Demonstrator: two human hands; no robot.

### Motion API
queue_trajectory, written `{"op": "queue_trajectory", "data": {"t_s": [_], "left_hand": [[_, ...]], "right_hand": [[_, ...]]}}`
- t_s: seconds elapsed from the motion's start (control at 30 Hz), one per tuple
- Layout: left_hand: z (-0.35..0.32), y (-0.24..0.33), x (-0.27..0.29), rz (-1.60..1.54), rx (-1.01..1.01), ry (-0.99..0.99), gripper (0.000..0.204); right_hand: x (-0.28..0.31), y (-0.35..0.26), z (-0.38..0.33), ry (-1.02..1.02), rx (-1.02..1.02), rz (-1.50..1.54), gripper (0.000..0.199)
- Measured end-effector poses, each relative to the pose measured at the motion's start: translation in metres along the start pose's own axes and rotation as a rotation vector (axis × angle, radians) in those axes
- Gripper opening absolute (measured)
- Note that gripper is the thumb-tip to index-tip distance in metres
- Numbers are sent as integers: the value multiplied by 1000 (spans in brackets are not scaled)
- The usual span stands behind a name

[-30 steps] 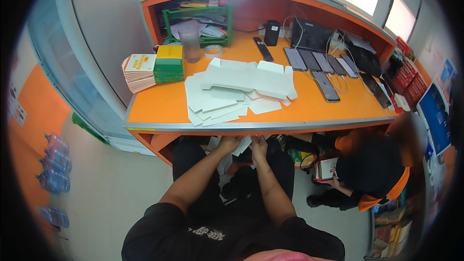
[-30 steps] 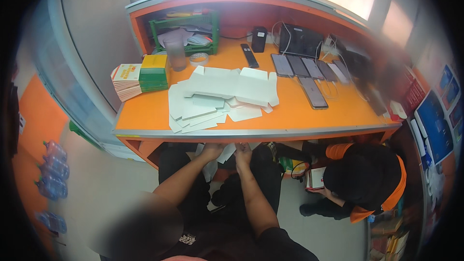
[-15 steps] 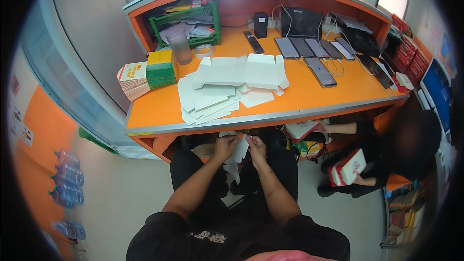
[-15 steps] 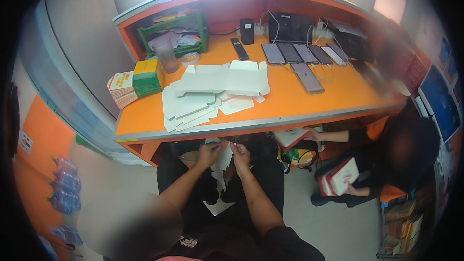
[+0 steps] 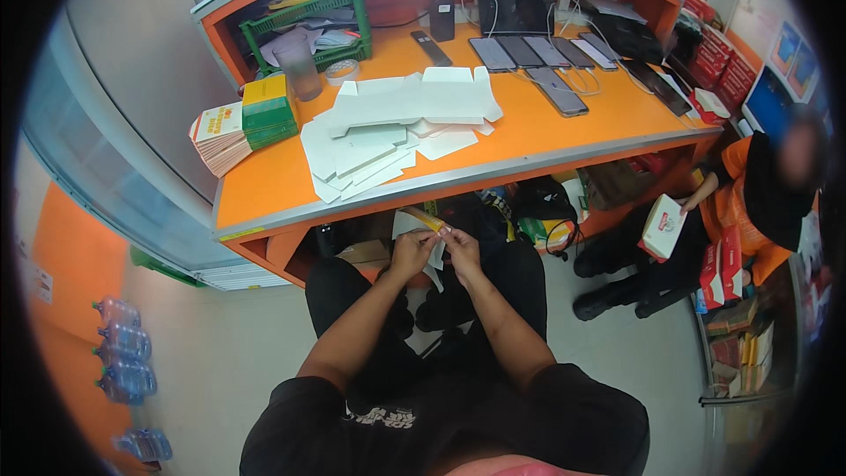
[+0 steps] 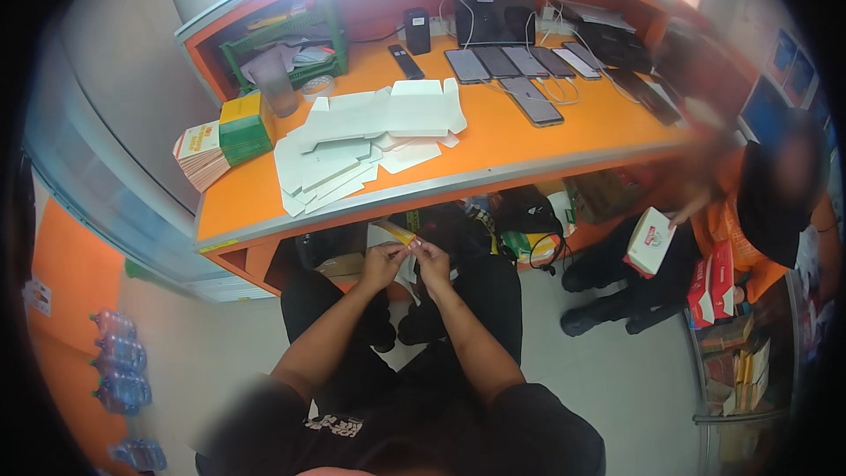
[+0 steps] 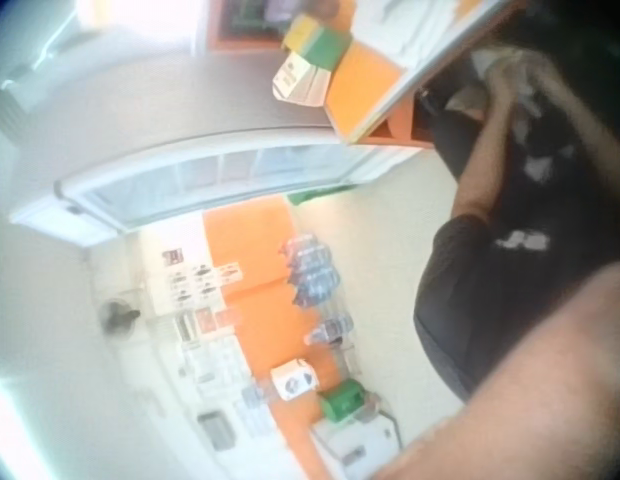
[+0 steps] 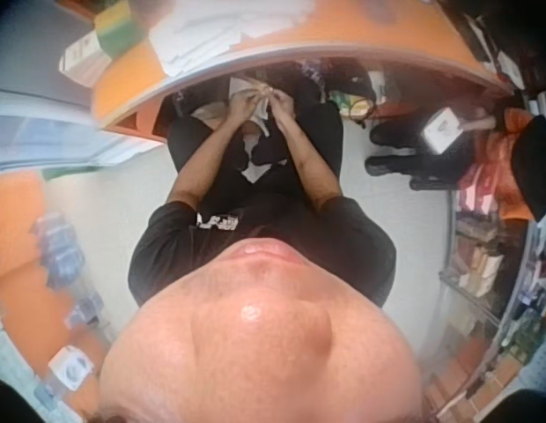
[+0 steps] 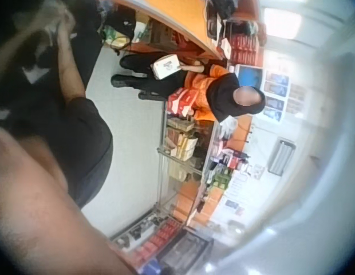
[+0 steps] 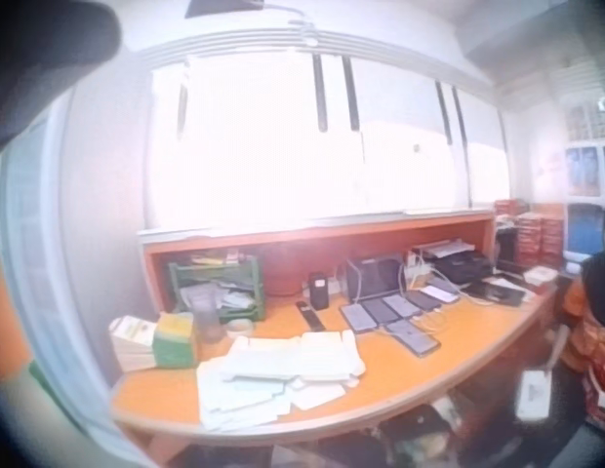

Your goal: The person sits on the floor and folds flat white paper sheets into small rectangular boxes. They repeatedly pick up sheets, fold the sides, and stack the finished boxes on the orange desk.

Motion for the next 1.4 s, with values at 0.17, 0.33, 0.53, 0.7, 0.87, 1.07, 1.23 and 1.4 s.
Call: {"op": "queue_trajectory", "data": {"t_s": [0.17, 0.33, 0.53, 0.7, 0.87, 1.07, 1.23, 1.4], "left_hand": [[0, 30, 1, -155, -77, -84, 26], [-8, 20, 7, -170, -24, -99, 26], [-7, 10, 19, -259, 109, -92, 24], [4, 11, -4, -256, 62, -98, 23], [5, 19, -33, -201, 35, -154, 22], [25, 63, -49, -280, 47, -215, 22], [48, 91, -78, -271, -1, -257, 22], [64, 132, -96, -342, -86, -354, 24]], "right_hand": [[12, -25, -14, 9, 34, -51, 29], [-4, -34, -21, -41, 204, -120, 28], [-7, -22, -19, -116, -22, -130, 26], [2, -44, -15, -172, 221, -319, 27], [25, -65, -21, -181, 204, -324, 25], [56, -87, -18, -104, 254, -303, 25], [84, -121, -16, -17, 216, -208, 28], [107, -169, -32, 13, 297, -304, 27]]}}
Point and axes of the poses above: each hand's wrist, its own z-axis towards the middle knuckle, its own x-axis out of the back of the hand, y = z × x, the point moved 9 cm from there along z, towards the middle knuckle, and after that the axes turned 15 degrees about z, right-handed, at the moved point
